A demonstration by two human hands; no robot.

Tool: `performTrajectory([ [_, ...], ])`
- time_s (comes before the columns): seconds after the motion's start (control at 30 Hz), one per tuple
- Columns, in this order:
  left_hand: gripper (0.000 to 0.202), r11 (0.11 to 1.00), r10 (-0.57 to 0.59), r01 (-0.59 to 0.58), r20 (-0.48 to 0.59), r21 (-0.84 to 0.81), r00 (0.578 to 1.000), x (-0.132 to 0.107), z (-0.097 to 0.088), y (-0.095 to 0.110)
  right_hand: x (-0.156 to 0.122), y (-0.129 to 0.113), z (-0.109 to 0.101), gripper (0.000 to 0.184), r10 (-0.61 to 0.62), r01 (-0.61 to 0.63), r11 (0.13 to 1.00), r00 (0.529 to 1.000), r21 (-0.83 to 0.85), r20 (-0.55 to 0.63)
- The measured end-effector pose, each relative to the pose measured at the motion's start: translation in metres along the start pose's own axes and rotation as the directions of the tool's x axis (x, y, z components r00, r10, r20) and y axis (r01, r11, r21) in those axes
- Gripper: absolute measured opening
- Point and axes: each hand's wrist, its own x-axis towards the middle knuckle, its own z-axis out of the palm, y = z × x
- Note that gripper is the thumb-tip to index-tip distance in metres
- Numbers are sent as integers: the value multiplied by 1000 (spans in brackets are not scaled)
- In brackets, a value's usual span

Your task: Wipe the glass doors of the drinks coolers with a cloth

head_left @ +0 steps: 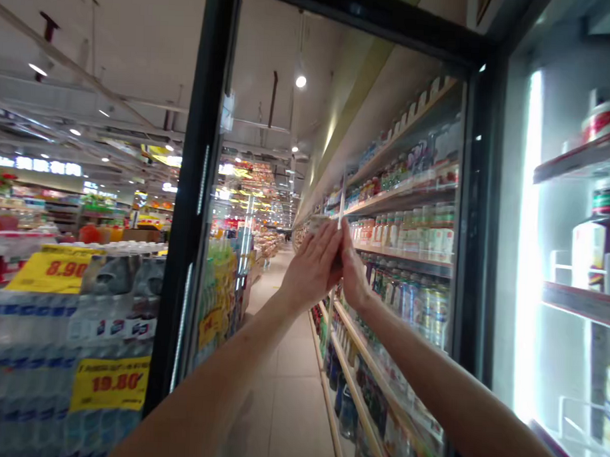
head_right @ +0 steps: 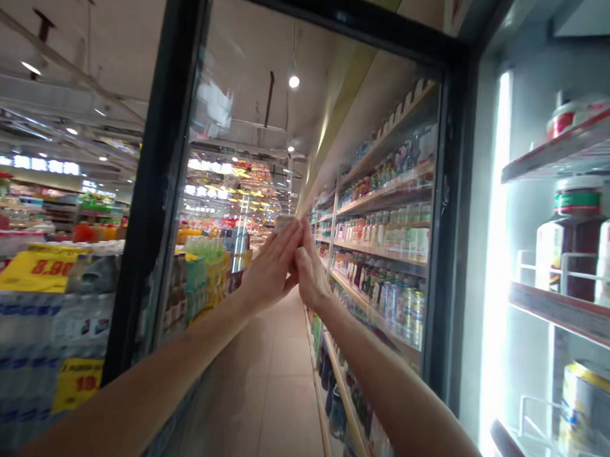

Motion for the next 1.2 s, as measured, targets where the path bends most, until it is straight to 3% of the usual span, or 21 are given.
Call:
performTrajectory([
  [0.07, 55, 1000, 6, -7, 52, 17, 999, 8, 2, 4, 4, 12, -10, 53, 11, -12, 1000, 993, -7, -117],
  [0.13, 48, 998, 0, -6, 95, 55, 995, 14, -1, 0, 5, 26, -21, 53, -19, -22, 981, 977, -190, -212],
  [0.23, 40, 996, -1, -9, 108, 93, 994, 23, -21, -26, 2, 39, -29, 52, -106, 15, 886, 980, -464, -170],
  [0.33, 38, 980, -155, 154, 2, 130, 988, 27, -39, -52, 0, 37, -29, 53, -129, 44, 847, 984, -529, -124],
  [0.4, 38, 974, -191, 195, -43, 117, 981, 15, -38, -49, -1, 34, -28, 53, -130, 44, 845, 984, -533, -124],
  [0.47, 36, 997, -10, 10, -6, 72, 1000, -18, -23, -25, 0, 32, -29, 52, -135, 50, 848, 983, -528, -124],
  [0.5, 35, 984, 173, -174, 46, 34, 984, -39, -14, -9, 0, 32, -29, 52, -136, 51, 850, 983, -524, -125],
  [0.57, 33, 854, 519, -519, 72, -29, 852, -82, 3, 19, 0, 33, -31, 52, -135, 53, 858, 983, -511, -125],
  [0.6, 33, 799, 600, -600, 135, -41, 789, -97, 7, 26, -1, 34, -31, 51, -134, 55, 863, 983, -502, -122],
  [0.63, 35, 791, 606, -611, 189, -35, 773, -105, 8, 27, -1, 34, -32, 51, -133, 57, 867, 984, -495, -121],
  [0.67, 37, 806, 579, -591, 219, -10, 785, -104, 5, 22, -1, 35, -32, 50, -131, 56, 869, 984, -491, -120],
  [0.73, 42, 894, 414, -440, 217, 87, 884, -86, -9, 0, -1, 35, -31, 49, -126, 48, 864, 985, -502, -122],
  [0.8, 45, 969, 113, -136, 117, 206, 987, -62, -23, -23, -1, 34, -30, 49, -117, 32, 849, 985, -527, -128],
  [0.87, 47, 972, -61, 46, 59, 229, 996, -54, -29, -31, -1, 33, -29, 48, -116, 33, 834, 986, -550, -116],
  [0.9, 47, 979, -25, 8, 82, 203, 996, -59, -28, -29, -1, 33, -29, 47, -130, 55, 830, 987, -556, -95],
  [0.93, 45, 982, 96, -116, 130, 152, 987, -69, -25, -23, -1, 32, -29, 46, -150, 89, 826, 987, -556, -66],
  [1.0, 41, 912, 392, -409, 238, 26, 889, -92, -18, -11, -2, 32, -29, 43, -204, 169, 818, 979, -550, -2],
  [1.03, 40, 874, 471, -486, 274, -13, 839, -100, -17, -9, -2, 32, -29, 41, -228, 201, 812, 973, -548, 19],
  [1.07, 41, 865, 485, -502, 295, -21, 823, -105, -17, -11, -3, 33, -29, 40, -247, 221, 805, 969, -550, 29],
  [1.13, 43, 937, 313, -343, 269, 69, 911, -104, -25, -28, -3, 34, -28, 39, -259, 227, 796, 966, -562, 23],
  [1.2, 44, 979, 0, -26, 126, 204, 992, -101, -38, -49, -3, 35, -27, 38, -255, 220, 790, 967, -572, 18],
])
